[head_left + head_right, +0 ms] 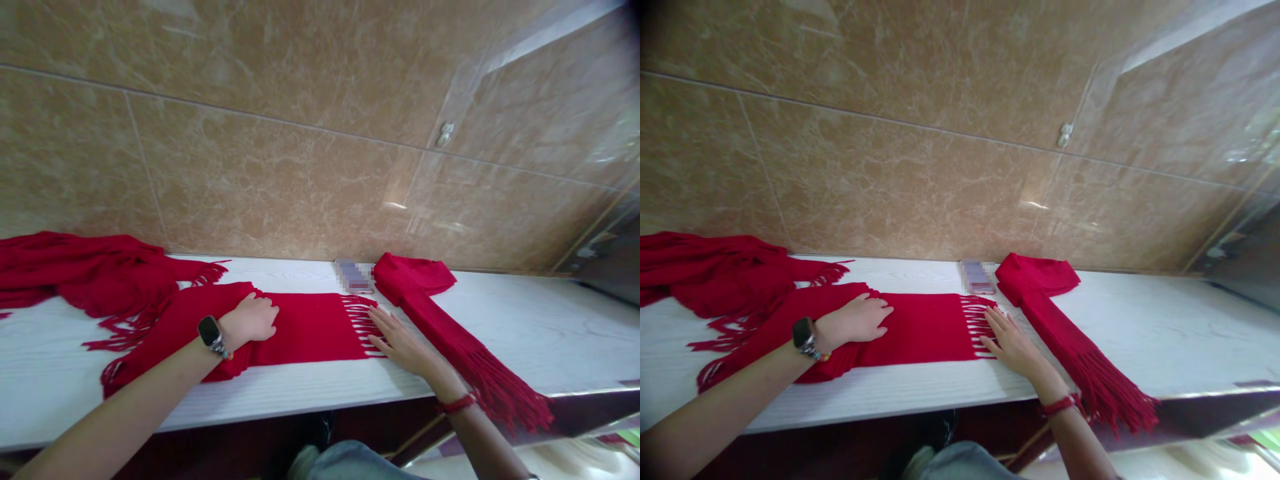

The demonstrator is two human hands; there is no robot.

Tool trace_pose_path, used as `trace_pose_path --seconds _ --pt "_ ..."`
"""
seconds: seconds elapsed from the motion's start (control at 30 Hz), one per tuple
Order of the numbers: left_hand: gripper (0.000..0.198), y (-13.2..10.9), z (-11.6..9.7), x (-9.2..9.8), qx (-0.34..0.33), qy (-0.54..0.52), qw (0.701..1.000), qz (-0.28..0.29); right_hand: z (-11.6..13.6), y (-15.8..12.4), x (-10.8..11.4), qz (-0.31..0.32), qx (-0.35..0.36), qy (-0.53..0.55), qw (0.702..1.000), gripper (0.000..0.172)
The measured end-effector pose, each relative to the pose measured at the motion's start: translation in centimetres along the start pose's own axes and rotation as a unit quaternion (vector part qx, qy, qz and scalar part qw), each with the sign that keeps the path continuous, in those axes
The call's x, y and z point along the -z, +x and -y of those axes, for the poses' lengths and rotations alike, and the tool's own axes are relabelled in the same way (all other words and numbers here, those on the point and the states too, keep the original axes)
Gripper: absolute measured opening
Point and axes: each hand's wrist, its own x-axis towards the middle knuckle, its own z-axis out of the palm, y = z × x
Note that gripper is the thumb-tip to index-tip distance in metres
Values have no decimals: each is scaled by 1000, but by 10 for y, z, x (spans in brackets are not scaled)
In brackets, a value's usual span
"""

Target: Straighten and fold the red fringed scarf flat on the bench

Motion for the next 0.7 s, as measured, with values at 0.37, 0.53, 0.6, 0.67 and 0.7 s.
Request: trace_pose_path --seconds 0.37,0.53,0.6,0.67,0.7 --pt "49 22 -6 -31 33 -18 998 -46 76 69 -12 20 6 21 1000 60" --pt "40 9 -8 -22 149 57 980 -117 77 75 -24 49 -6 -16 999 58" --pt "47 3 -10 -20 242 30 966 -84 76 74 -25 47 -8 -26 999 58" --pt "54 -1 -12 -19 300 -7 953 -38 76 72 -26 42 -9 -34 999 57" --pt "56 -3 -12 -19 310 -18 950 -23 76 72 -27 38 -7 -38 999 57"
